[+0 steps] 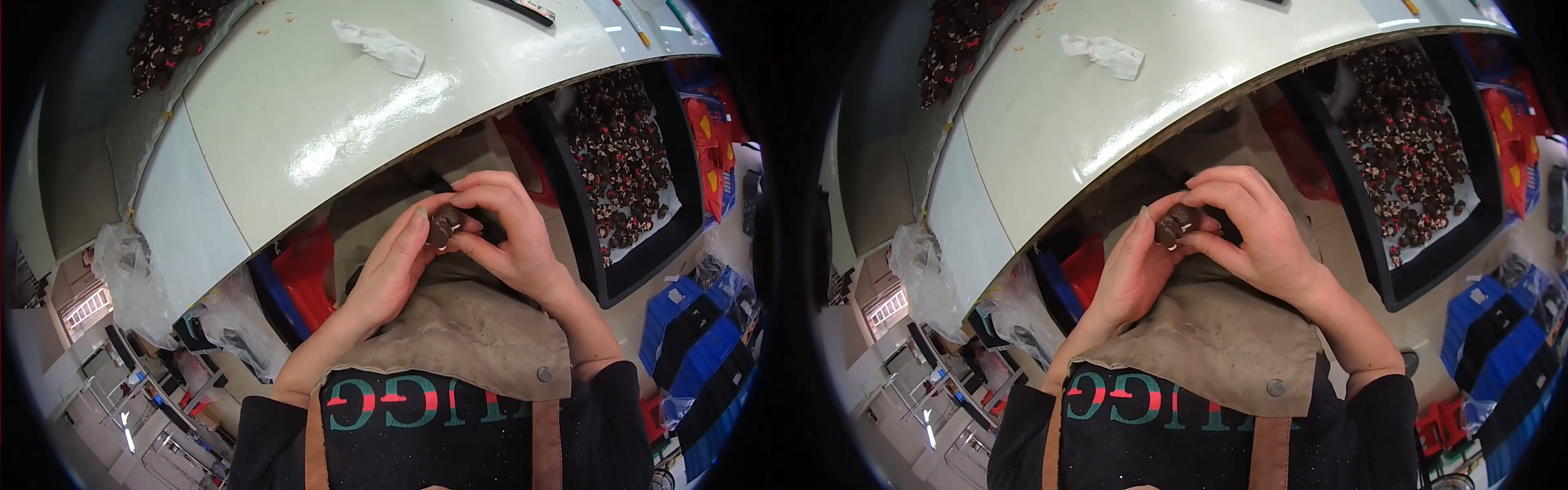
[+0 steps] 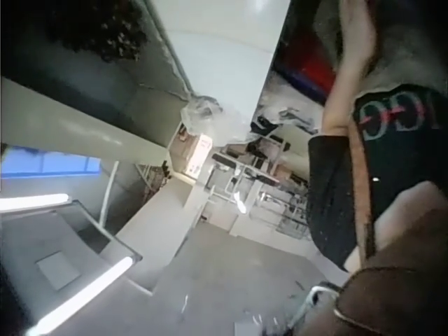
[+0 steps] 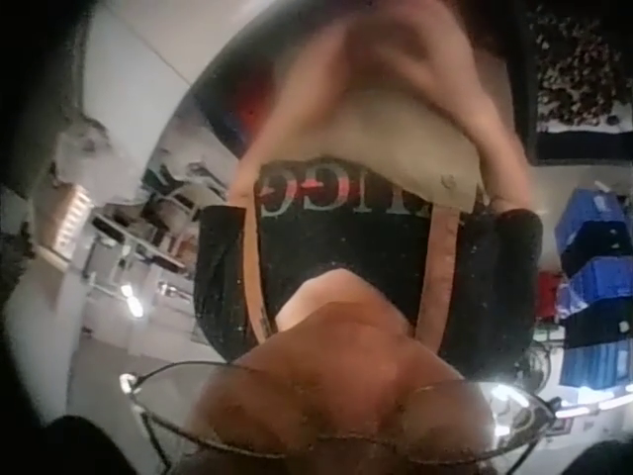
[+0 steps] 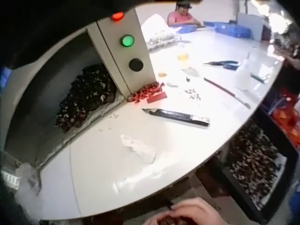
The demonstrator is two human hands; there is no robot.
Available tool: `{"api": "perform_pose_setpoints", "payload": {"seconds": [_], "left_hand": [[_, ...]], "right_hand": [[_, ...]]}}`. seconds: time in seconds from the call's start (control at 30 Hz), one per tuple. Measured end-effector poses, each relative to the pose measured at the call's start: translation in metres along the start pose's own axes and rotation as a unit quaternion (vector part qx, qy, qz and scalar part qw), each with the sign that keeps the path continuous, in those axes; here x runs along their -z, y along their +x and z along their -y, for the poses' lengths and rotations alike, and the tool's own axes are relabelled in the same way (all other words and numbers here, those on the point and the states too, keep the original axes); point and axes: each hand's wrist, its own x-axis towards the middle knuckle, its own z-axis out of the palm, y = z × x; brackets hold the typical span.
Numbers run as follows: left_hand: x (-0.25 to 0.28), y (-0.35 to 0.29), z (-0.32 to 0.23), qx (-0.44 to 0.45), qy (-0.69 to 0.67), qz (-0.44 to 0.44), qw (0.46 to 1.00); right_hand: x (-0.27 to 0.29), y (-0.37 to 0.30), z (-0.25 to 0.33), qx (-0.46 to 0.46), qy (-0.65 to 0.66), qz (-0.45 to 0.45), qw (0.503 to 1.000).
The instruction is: Assembling small character figurines by fitting pieces together and applying glue.
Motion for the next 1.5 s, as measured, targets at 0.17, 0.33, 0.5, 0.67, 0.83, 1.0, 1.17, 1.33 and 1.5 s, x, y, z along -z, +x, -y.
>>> {"api": "perform_pose_setpoints", "payload": {"seconds": [0.17,0.33,0.5,0.67,0.83,1.0,1.17,1.33,1.5], "left_hand": [[0.002,0.004,0.0,-0.005,0.025,0.011,1.0],[-0.001,0.006,0.001,-0.02,0.035,0.017,0.999],[0.006,0.005,0.006,0.011,-0.007,0.012,1.0],[0.002,0.006,0.008,0.015,-0.029,0.002,0.999],[0.007,0.001,0.01,-0.01,-0.001,0.016,1.0],[0.007,0.001,0.013,-0.047,0.071,0.012,0.996],[0.005,0.005,0.018,-0.097,0.145,0.005,0.985],[0.002,0.006,0.016,-0.111,0.204,-0.004,0.973],[0.0,0.005,0.015,-0.114,0.217,-0.015,0.969]], "right_hand": [[0.0,0.001,-0.004,0.003,-0.002,-0.008,1.0],[0.001,0.001,-0.003,-0.026,0.022,-0.002,0.999],[0.006,0.005,0.0,-0.061,0.081,0.042,0.994],[0.009,0.002,0.001,-0.159,0.196,0.071,0.965],[0.012,0.004,0.004,-0.17,0.203,0.101,0.959],[0.019,-0.002,0.002,-0.198,0.234,0.113,0.945],[0.024,-0.013,-0.004,-0.22,0.24,0.125,0.937],[0.027,-0.016,0.0,-0.224,0.221,0.124,0.941],[0.027,-0.016,0.001,-0.225,0.21,0.125,0.943]]}}
